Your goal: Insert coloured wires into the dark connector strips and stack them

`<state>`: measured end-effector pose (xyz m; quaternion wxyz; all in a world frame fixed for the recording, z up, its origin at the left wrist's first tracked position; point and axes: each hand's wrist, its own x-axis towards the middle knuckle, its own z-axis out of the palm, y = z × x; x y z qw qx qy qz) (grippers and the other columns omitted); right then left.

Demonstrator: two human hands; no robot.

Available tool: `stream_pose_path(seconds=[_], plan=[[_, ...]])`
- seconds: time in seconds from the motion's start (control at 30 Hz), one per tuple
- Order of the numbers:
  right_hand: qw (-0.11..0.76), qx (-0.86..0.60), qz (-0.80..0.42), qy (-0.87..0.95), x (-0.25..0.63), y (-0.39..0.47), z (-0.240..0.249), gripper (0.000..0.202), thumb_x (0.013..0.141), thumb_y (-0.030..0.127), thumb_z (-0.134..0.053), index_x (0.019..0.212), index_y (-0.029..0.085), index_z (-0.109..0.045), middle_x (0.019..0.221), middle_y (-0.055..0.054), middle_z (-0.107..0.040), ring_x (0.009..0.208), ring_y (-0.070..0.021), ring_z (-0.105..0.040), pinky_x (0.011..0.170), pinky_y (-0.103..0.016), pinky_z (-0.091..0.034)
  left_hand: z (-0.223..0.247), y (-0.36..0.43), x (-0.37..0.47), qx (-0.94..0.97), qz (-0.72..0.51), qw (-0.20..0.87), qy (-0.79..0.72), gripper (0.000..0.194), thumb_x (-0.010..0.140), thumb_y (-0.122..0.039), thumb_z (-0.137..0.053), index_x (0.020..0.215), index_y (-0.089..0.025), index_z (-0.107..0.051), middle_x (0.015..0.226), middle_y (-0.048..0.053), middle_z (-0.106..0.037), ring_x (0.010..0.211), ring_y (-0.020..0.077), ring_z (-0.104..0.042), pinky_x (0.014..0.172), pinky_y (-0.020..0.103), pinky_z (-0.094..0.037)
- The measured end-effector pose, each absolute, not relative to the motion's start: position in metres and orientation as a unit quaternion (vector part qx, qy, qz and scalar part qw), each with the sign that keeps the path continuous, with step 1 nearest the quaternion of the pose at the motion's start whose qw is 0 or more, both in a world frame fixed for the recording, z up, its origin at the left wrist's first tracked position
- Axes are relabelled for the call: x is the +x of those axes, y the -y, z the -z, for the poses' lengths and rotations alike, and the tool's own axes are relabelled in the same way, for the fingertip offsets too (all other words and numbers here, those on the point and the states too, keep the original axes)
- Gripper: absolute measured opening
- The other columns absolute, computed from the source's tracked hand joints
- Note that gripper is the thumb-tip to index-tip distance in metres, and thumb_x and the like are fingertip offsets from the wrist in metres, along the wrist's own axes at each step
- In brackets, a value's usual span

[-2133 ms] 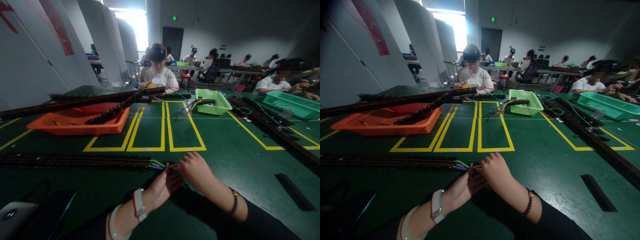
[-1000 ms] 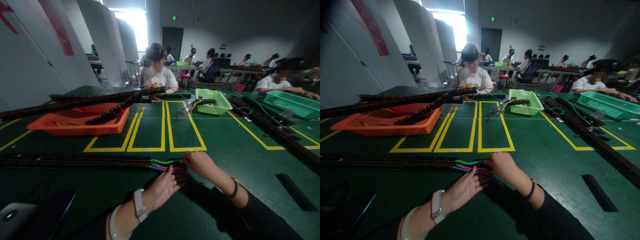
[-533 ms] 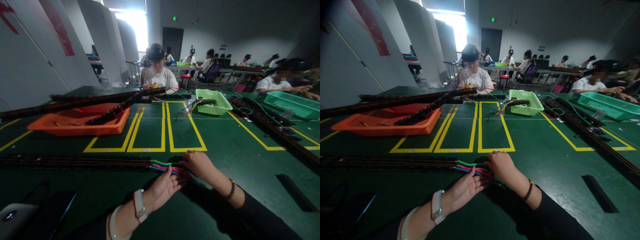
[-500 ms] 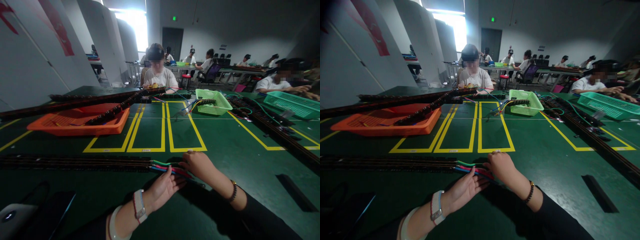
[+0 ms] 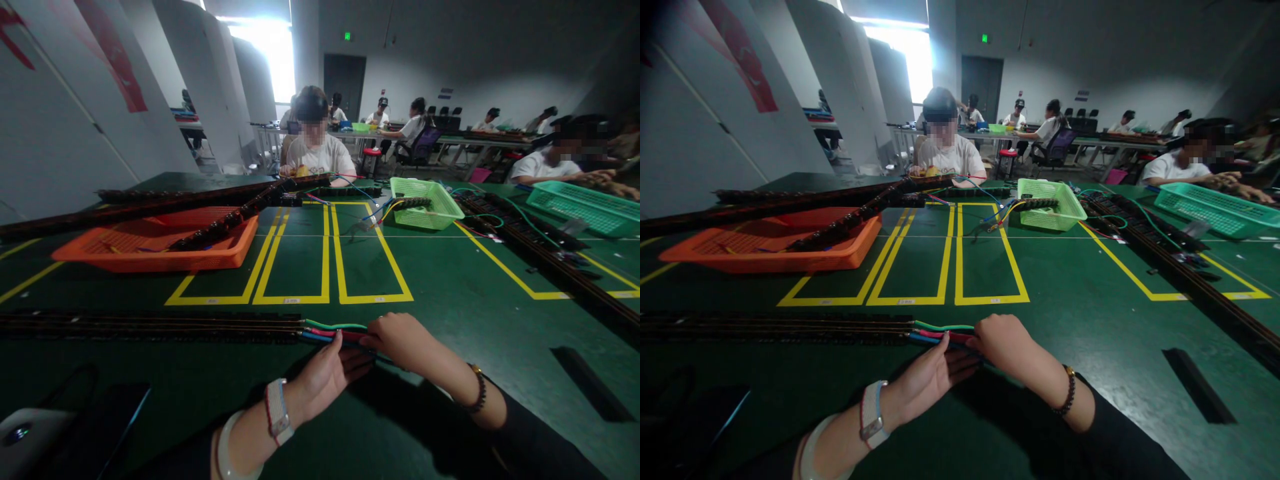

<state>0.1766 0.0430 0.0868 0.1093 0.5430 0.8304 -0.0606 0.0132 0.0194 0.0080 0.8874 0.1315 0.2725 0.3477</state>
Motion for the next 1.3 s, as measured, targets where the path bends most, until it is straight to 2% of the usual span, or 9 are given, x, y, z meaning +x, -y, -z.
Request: stream_pose_path(seconds=[0.1,0.3,0.53,0.73,0.87,1.0,1.13,1.3], plan=[[0.083,0.561,0.034,-0.823,0.18,-0.049,-0.08,0.029,0.091,0.036,-0.052,0.078,0.017,-0.07,0.07,-0.008,-0.068,0.063,-0.0191,-0.064,0.051,-0.025,-0.036,-0.009,-0.018,0.014,0.148,-0.345,0.885,-0.274,0.042,0.088,-0.048,-0.047,0.101,-0.011,-0.062,0.104,0.014,-0.066,0.101,0.0225,-0.061,0.103,0.043,-0.035],[0.031,0.576,0.024,-0.816,0.192,-0.068,-0.062,0.03,0.088,0.043,-0.056,0.077,0.018,-0.07,0.071,-0.006,-0.067,0.063,-0.0167,-0.061,0.052,-0.024,-0.033,-0.012,-0.017,0.013,0.169,-0.351,0.873,-0.293,0.045,0.087,-0.052,-0.045,0.079,-0.012,-0.062,0.082,0.012,-0.068,0.092,0.0239,-0.065,0.096,0.042,-0.04],[0.048,0.564,0.06,-0.822,0.193,-0.063,-0.067,0.032,0.087,0.045,-0.056,0.073,0.019,-0.068,0.066,-0.005,-0.065,0.058,-0.0165,-0.059,0.048,-0.024,-0.026,-0.009,-0.019,0.012,0.168,-0.346,0.879,-0.283,0.043,0.088,-0.05,-0.045,0.085,-0.01,-0.061,0.093,0.015,-0.069,0.095,0.0245,-0.064,0.095,0.042,-0.04],[0.004,0.552,0.042,-0.833,0.185,-0.04,-0.093,0.028,0.086,0.044,-0.056,0.078,0.018,-0.063,0.073,-0.005,-0.066,0.066,-0.0185,-0.062,0.052,-0.026,-0.031,-0.008,-0.017,0.013,0.155,-0.353,0.877,-0.286,0.038,0.089,-0.046,-0.047,0.089,-0.011,-0.063,0.09,0.013,-0.07,0.09,0.0224,-0.065,0.095,0.042,-0.041],[0.031,0.488,0.104,-0.866,0.181,-0.026,-0.095,0.021,0.081,0.03,-0.061,0.097,0.017,-0.061,0.081,-0.006,-0.068,0.069,-0.0195,-0.064,0.052,-0.026,-0.034,-0.008,-0.017,0.013,0.148,-0.363,0.873,-0.29,0.035,0.089,-0.043,-0.049,0.089,-0.012,-0.064,0.087,0.01,-0.07,0.085,0.0204,-0.065,0.094,0.042,-0.042],[0.04,0.441,0.148,-0.884,0.185,-0.024,-0.088,0.031,0.082,0.011,-0.052,0.113,0.016,-0.056,0.086,-0.007,-0.069,0.071,-0.0192,-0.066,0.055,-0.025,-0.039,-0.008,-0.017,0.013,0.151,-0.361,0.88,-0.269,0.037,0.088,-0.044,-0.05,0.093,-0.011,-0.065,0.094,0.012,-0.07,0.091,0.0219,-0.065,0.098,0.043,-0.04],[0.02,0.42,0.161,-0.893,0.189,-0.025,-0.085,0.041,0.082,0.004,-0.045,0.118,0.019,-0.056,0.091,-0.008,-0.069,0.079,-0.0187,-0.066,0.063,-0.026,-0.044,-0.009,-0.018,0.013,0.149,-0.36,0.881,-0.267,0.036,0.087,-0.043,-0.053,0.1,-0.012,-0.064,0.098,0.012,-0.07,0.096,0.0234,-0.065,0.099,0.043,-0.039],[0.019,0.412,0.19,-0.891,0.188,-0.026,-0.08,0.041,0.083,0.003,-0.04,0.119,0.016,-0.056,0.099,-0.01,-0.064,0.08,-0.0166,-0.064,0.067,-0.026,-0.046,-0.01,-0.017,0.011,0.158,-0.327,0.892,-0.271,0.034,0.09,-0.039,-0.048,0.102,-0.011,-0.064,0.099,0.013,-0.07,0.098,0.022,-0.065,0.1,0.042,-0.038]])
